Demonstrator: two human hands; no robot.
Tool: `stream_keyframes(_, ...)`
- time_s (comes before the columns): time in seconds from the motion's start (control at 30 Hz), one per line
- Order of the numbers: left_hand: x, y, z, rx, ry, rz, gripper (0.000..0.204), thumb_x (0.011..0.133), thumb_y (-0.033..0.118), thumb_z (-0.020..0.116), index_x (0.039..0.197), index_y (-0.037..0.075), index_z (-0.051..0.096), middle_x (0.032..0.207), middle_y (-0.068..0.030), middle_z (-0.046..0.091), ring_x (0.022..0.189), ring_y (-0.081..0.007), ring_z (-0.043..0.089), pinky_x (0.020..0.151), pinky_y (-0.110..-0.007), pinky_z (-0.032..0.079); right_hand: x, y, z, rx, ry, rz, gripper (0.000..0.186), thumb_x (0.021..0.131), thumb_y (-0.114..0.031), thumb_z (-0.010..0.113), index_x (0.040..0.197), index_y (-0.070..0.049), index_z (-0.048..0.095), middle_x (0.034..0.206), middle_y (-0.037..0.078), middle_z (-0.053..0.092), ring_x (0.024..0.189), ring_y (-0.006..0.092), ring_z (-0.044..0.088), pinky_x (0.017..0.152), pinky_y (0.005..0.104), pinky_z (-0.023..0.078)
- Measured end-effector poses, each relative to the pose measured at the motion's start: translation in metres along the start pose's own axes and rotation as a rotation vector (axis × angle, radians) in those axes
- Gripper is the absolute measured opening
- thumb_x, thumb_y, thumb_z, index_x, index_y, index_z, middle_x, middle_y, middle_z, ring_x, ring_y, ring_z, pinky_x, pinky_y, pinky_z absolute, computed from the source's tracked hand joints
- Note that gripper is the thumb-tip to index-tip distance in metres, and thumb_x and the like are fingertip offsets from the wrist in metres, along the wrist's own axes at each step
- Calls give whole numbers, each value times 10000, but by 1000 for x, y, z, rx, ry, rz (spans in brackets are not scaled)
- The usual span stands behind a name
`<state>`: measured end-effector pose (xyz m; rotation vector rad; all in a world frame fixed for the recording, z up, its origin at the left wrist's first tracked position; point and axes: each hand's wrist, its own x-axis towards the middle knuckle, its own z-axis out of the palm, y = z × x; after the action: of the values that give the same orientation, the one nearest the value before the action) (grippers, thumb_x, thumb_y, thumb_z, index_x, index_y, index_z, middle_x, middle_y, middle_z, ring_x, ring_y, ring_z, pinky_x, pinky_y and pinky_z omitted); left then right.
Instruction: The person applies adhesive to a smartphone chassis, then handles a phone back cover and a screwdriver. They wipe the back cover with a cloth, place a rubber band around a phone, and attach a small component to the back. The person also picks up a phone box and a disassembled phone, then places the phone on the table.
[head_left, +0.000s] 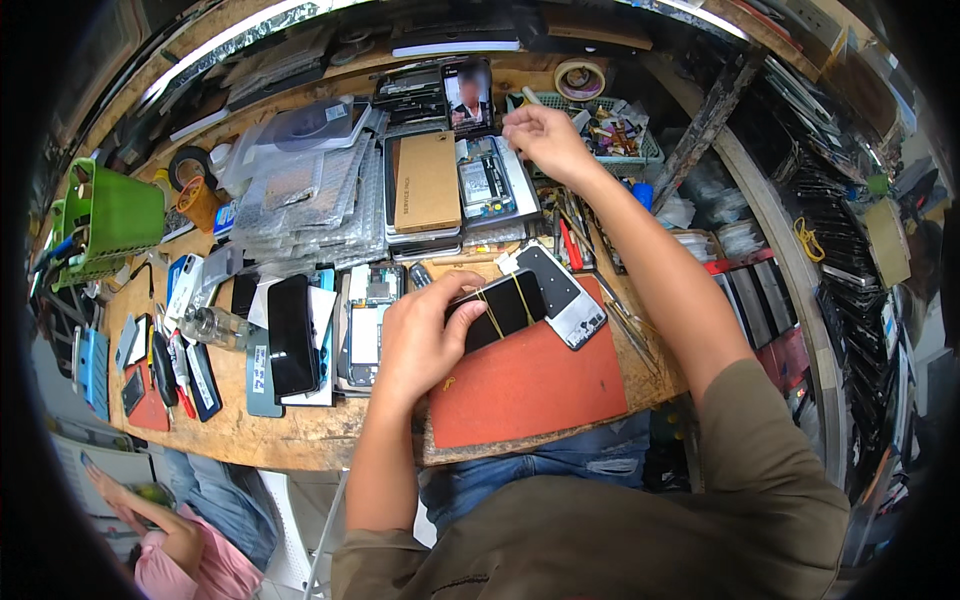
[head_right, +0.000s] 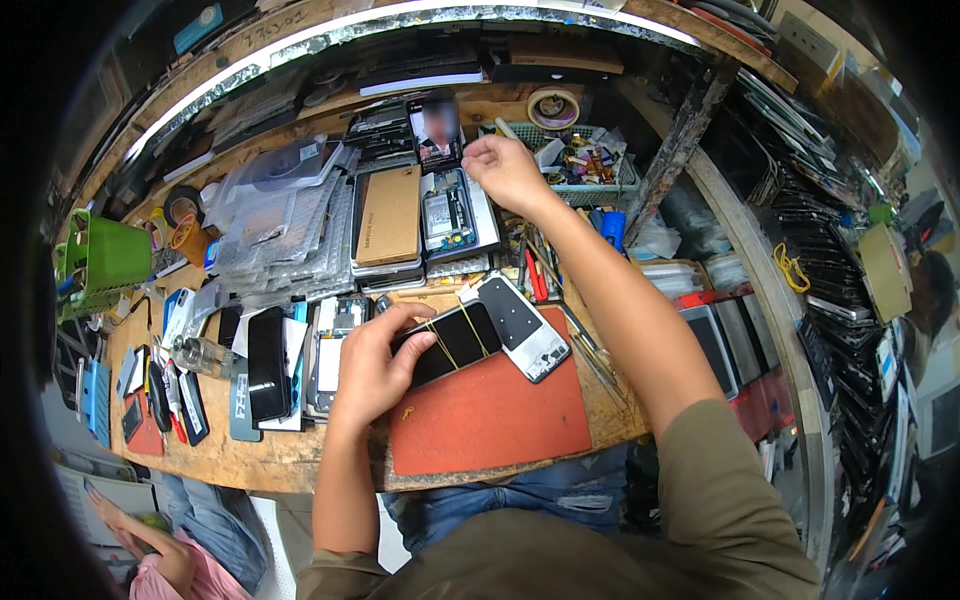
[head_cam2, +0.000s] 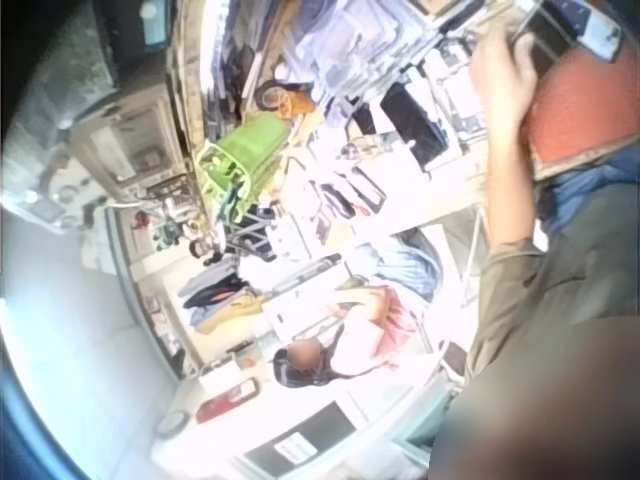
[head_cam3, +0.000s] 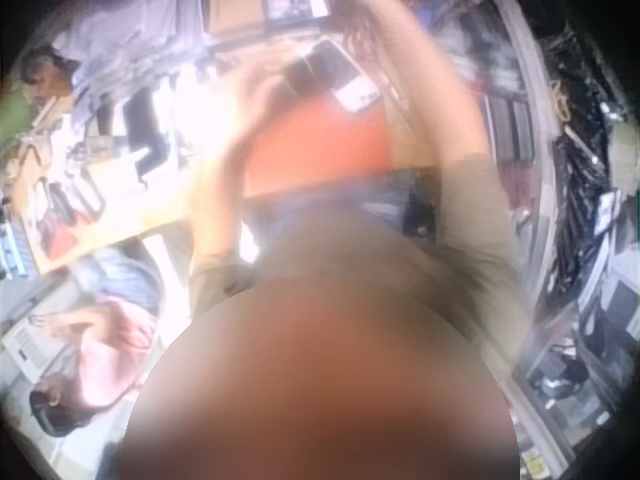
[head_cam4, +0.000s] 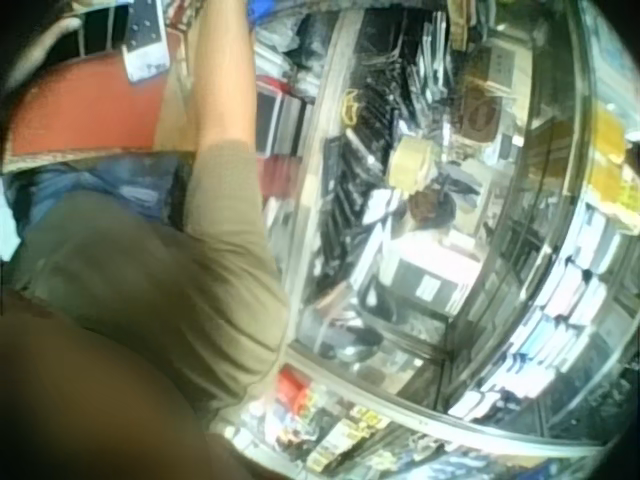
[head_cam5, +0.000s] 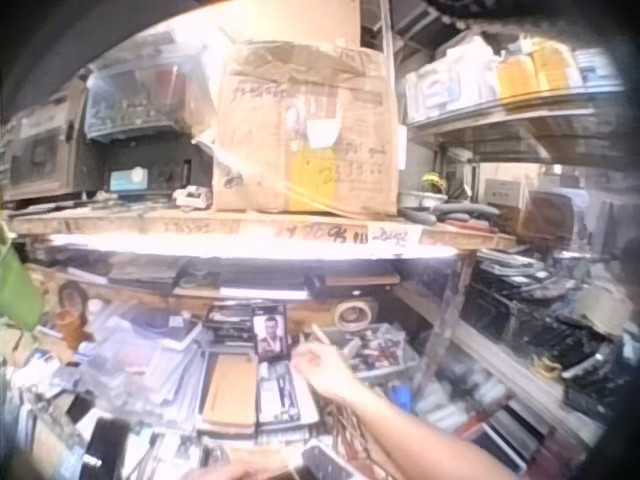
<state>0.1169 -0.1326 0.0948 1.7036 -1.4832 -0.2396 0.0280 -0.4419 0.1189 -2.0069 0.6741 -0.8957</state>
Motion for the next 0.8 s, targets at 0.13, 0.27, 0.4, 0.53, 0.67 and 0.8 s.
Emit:
stream_keyframes(0.13, 4, 6, 3, 276, 26, 261, 172, 876, 127, 784, 1043, 108, 748, 862, -83, 734, 811, -293, 705, 721, -408, 526, 58, 35, 18, -289, 55, -83, 550, 892, -245, 801, 1334, 26, 616, 1077, 180, 763, 1021, 294, 741, 932, 383, 570)
stream_keyframes(0.27, 7, 6, 6, 342, 27, 256, 196, 889, 154, 769, 1073, 97, 733, 859, -74, 685, 866, -286, 637, 837, -419, 463, 82, 54, 26, -249, -9, 10, 522, 897, -274, 814, 1279, 20, 614, 1053, 170, 758, 994, 303, 732, 908, 393, 556)
stream_keyframes(0.4, 7, 5, 10, 374, 65, 278, 219, 897, 156, 765, 1100, 82, 731, 915, -83, 676, 906, -291, 628, 867, -430, 455, 83, 64, 27, 14, 28, 2, 468, 1016, -429, 675, 1067, 36, 670, 931, 162, 737, 881, 294, 693, 840, 391, 523)
stream_keyframes(0.53, 4, 11, 15, 371, 49, 198, 270, 885, 149, 781, 1131, 64, 712, 975, -108, 676, 938, -315, 626, 889, -438, 451, 76, 67, 29, -117, -3, -4, 450, 1007, -433, 679, 1028, 16, 706, 917, 143, 738, 863, 261, 695, 817, 368, 533)
stream_keyframes(0.67, 3, 16, 16, 383, 0, 141, 315, 876, 144, 793, 1160, 56, 690, 967, -116, 668, 924, -321, 625, 862, -434, 448, 75, 64, 31, -91, -58, 33, 364, 886, -308, 794, 1057, 5, 723, 942, 119, 753, 861, 242, 710, 805, 363, 558)
stream_keyframes(0.8, 3, 17, 17, 395, 4, 145, 321, 870, 139, 797, 1159, 58, 685, 934, -106, 645, 878, -307, 613, 804, -421, 430, 75, 62, 31, -160, -56, -4, 371, 853, -290, 794, 1066, 7, 729, 943, 118, 756, 870, 240, 715, 834, 360, 566)
